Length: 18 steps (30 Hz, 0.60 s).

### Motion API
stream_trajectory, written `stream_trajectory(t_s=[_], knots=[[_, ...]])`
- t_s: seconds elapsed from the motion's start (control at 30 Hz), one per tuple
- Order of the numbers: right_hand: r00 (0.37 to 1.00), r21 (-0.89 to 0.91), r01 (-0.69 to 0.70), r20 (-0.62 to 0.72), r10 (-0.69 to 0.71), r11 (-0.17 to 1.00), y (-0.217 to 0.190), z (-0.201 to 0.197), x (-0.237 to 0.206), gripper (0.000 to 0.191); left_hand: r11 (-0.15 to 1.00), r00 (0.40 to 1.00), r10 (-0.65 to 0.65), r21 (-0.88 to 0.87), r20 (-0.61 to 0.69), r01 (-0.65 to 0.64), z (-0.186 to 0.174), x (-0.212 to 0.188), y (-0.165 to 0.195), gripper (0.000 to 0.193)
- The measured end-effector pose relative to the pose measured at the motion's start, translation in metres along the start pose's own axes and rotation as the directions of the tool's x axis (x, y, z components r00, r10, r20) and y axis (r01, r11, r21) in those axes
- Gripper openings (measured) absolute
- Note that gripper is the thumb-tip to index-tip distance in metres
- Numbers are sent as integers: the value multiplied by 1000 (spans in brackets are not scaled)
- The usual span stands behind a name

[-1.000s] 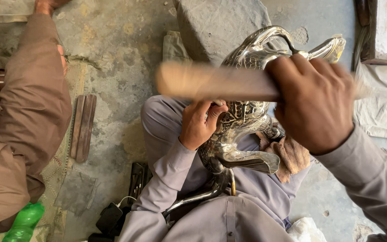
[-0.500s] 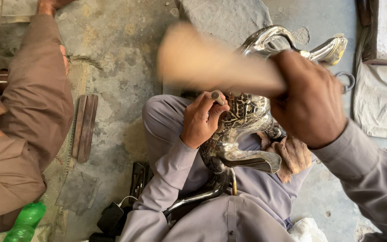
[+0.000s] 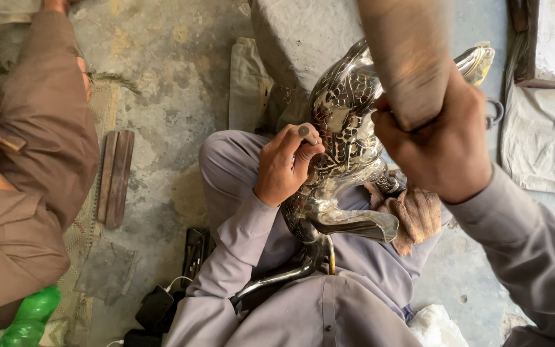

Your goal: The person sits on the floor holding a small chisel against an engraved brass camel figurine and strikes the chisel with a wooden mallet, working detail into the sculpture's surface. They reposition the chisel repeatedly across different areas of the figurine's body while continuing to hammer.

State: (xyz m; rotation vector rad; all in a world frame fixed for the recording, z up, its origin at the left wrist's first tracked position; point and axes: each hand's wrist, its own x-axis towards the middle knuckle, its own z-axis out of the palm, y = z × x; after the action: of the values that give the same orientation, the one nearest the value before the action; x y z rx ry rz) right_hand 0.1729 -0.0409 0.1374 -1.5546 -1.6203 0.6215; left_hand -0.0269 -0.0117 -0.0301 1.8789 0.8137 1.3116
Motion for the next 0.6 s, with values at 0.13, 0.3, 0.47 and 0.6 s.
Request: stream_trajectory(t_s=[0.13,0.3,0.47,0.6], knots=[[887,-861,373,224,-403,344,3,-2,0,12,1000,1000,19,24,13,-19,-3,2,0,14],[998,-29,51,48,-49,998,4,-2,0,20,1000,1000,-10,23,14,10,-3,0,1,14],[904,-802,362,179,-388,475,-1,0,1,22,1000,1000,16,7,7,-16,-4,2,-3,12],[983,-361,178,30,-180,915,-3,1,3,21,1000,1000,-2,6,14,1,-4,2,-4,14]])
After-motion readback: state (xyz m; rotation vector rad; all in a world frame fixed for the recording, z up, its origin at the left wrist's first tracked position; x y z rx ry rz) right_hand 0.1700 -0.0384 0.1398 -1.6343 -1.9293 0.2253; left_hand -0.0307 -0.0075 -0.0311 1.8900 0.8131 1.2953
